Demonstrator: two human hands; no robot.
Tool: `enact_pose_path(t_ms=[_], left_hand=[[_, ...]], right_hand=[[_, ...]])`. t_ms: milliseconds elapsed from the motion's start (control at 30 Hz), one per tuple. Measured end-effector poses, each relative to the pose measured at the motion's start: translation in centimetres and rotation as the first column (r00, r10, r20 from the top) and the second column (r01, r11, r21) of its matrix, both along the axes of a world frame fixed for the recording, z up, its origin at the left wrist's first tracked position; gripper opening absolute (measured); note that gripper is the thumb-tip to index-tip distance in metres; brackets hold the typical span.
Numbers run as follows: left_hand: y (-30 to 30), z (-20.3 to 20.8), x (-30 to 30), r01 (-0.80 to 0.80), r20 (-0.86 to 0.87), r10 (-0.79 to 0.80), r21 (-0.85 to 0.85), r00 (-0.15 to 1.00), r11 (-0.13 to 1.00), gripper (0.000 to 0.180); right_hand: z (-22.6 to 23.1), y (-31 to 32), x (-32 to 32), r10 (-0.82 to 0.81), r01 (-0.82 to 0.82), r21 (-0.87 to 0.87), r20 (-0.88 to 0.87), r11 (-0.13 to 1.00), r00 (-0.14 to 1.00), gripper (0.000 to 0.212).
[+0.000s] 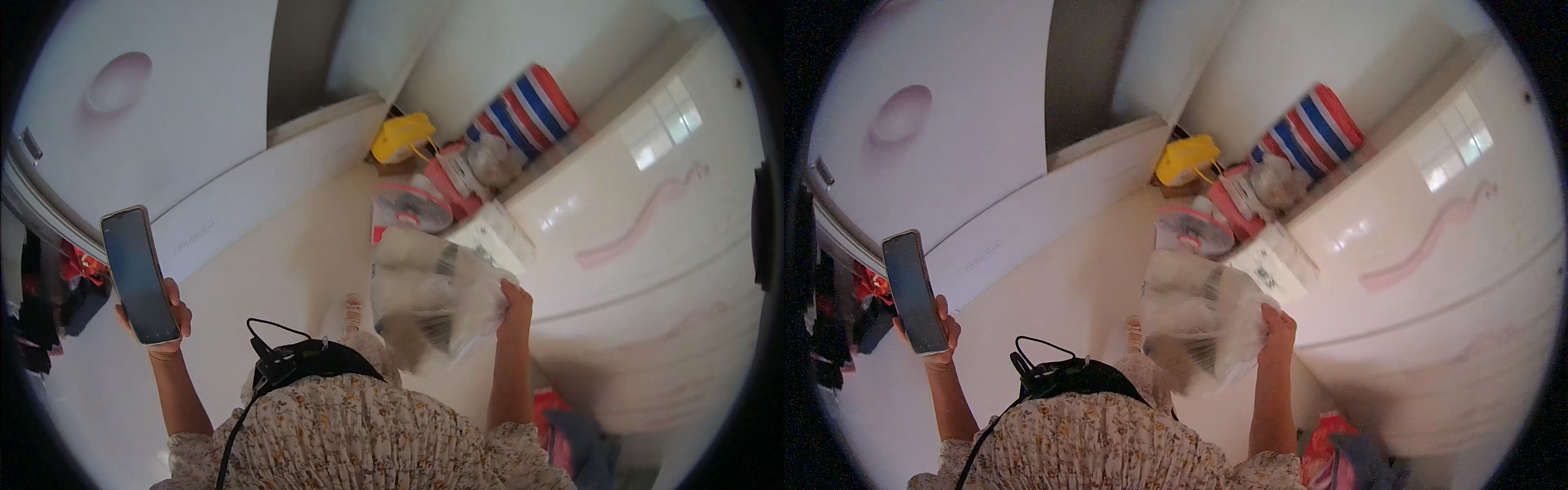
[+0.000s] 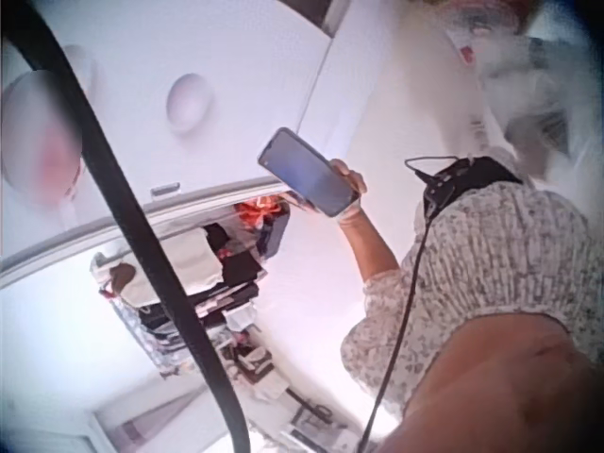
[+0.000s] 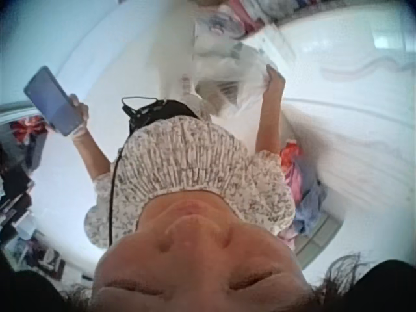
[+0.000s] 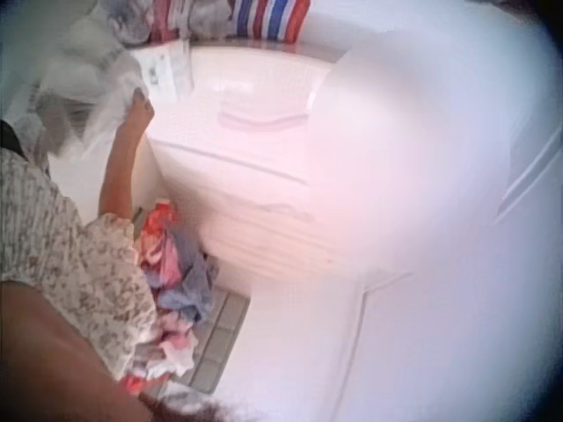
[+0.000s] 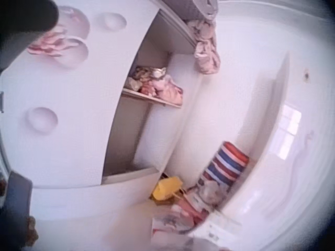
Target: The person ties a bag containing a yellow object, places it into a wardrobe shelf, and then retrieves a second bag containing shoes and clips it shut before placing it into the same wardrobe.
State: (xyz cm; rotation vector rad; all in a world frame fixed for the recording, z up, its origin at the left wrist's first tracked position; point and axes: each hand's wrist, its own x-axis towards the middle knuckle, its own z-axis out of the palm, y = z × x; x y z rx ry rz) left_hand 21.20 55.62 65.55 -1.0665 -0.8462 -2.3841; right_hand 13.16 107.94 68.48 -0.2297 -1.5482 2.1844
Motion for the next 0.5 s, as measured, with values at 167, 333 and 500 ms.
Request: enact_pose_path(t_ms=[167, 333, 500], left_hand=[[1.5, 1.5, -3.7, -0.171, 0.034, 0.170, 0.048, 0.985, 0.984, 0.070], [3.2, 1.7, -6.6, -0.271, 0.034, 0.269, 0.105, 0.962, 0.957, 0.072], [0.4, 1.8, -11.0, -0.295, 0.042, 0.292, 0.140, 0.956, 0.945, 0.074]], right_hand=[[4.1, -2.9, -12.6, 0.219, -0.221, 0.034, 0.065, 0.975, 0.974, 0.018], [6.9, -9.4, -21.4, 0.437, -0.446, 0.088, 0.101, 0.891, 0.894, 0.024], [14.4, -14.7, -29.8, 0.680, -0.680, 0.014, 0.023, 0.733, 0.733, 0.033]])
